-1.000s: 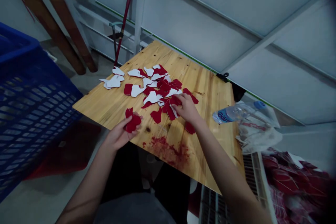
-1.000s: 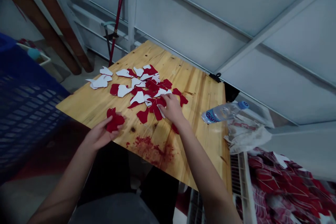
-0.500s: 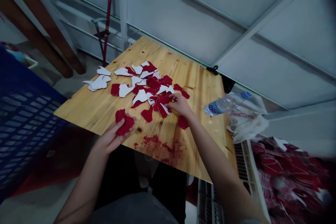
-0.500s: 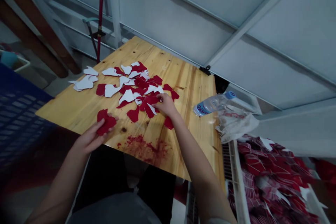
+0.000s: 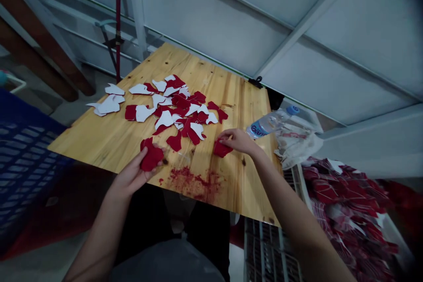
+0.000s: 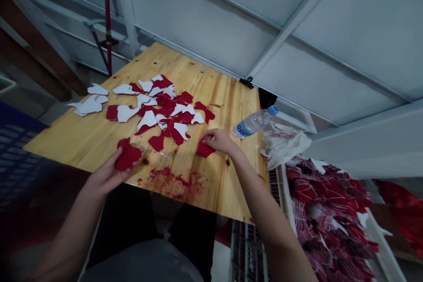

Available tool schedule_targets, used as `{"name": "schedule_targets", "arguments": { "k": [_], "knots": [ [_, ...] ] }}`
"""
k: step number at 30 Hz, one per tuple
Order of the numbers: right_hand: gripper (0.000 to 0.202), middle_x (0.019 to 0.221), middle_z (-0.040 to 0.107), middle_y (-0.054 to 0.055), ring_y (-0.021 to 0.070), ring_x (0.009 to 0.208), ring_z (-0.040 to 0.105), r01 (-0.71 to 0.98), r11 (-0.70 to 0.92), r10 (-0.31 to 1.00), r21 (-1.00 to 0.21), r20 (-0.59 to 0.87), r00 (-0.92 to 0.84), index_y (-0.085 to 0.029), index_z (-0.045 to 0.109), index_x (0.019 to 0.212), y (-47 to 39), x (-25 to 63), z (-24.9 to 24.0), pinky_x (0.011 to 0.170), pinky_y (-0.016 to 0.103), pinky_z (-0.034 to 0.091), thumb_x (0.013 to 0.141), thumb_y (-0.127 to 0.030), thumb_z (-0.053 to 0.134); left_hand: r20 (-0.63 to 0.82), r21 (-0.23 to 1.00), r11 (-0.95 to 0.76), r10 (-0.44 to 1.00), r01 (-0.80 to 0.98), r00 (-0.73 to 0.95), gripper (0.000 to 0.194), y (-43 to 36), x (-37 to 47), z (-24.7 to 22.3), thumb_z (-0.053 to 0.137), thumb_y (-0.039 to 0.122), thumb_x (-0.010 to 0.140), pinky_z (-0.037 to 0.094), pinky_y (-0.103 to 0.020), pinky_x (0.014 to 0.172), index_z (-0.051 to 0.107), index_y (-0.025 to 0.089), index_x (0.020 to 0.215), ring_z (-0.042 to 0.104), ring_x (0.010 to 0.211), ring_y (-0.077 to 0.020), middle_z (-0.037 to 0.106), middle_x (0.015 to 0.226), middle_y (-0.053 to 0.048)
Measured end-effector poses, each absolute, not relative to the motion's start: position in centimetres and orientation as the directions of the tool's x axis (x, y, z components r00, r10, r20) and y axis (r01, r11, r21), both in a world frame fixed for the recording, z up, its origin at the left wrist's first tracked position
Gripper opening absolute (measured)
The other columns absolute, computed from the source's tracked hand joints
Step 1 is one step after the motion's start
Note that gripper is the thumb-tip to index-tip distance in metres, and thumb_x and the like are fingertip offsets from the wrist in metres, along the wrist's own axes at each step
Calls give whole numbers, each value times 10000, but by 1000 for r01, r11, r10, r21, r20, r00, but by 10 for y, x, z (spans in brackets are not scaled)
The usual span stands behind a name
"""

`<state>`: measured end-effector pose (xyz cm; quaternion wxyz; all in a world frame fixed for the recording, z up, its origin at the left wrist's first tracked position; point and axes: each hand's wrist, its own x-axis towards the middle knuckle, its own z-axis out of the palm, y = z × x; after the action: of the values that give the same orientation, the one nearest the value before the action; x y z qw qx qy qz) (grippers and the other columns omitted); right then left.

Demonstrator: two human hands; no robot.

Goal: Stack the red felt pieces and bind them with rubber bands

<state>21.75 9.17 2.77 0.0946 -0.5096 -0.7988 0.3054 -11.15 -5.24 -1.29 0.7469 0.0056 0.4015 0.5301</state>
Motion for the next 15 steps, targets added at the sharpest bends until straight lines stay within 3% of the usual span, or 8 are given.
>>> {"name": "schedule_targets", "arguments": {
  "k": [2,4,6,10,12,15],
  "knots": [
    [115,906,710,101,235,868,630,803,416,890,-426,9,-456,-152,735,838,82,203,25,819,363,469,759,-201,668,-599,436,450,791,-780,121,293,-50,-109,-10,344,185,1002,540,-181,414,634,139,988,696,541,-150,752,806,-84],
    [140,957,705,111,239,939,619,789,503,862,-353,138,-488,-152,734,887,73,173,23,877,367,454,822,-253,663,-602,441,448,790,-778,114,287,-49,-108,-6,345,184,1003,537,-180,412,628,138,993,691,531,-145,756,823,-86],
    [213,936,705,95,229,929,616,754,573,815,-321,130,-564,-163,730,921,63,135,21,847,345,457,873,-349,639,-610,451,435,788,-779,87,278,-50,-110,-3,347,184,1003,543,-184,421,621,140,1001,687,525,-141,759,842,-87],
    [401,843,695,134,267,856,613,787,596,798,-158,12,-602,-151,712,805,44,69,6,746,359,452,831,-546,650,-625,470,423,779,-775,47,243,-55,-118,-4,383,181,992,552,-187,439,622,140,1014,689,536,-142,755,830,-87],
    [341,818,692,145,273,823,612,818,554,831,-155,38,-555,-154,693,781,37,54,-4,722,366,446,822,-492,675,-616,474,423,786,-772,52,241,-58,-123,-6,387,176,989,545,-184,430,624,146,1022,690,543,-145,751,818,-86],
    [175,809,687,106,252,791,607,817,483,874,-314,121,-471,-175,656,810,31,55,-16,703,347,446,774,-336,714,-611,480,416,790,-772,46,255,-61,-128,-8,373,170,990,540,-183,425,623,147,1038,688,547,-144,751,830,-92]
  ]
}}
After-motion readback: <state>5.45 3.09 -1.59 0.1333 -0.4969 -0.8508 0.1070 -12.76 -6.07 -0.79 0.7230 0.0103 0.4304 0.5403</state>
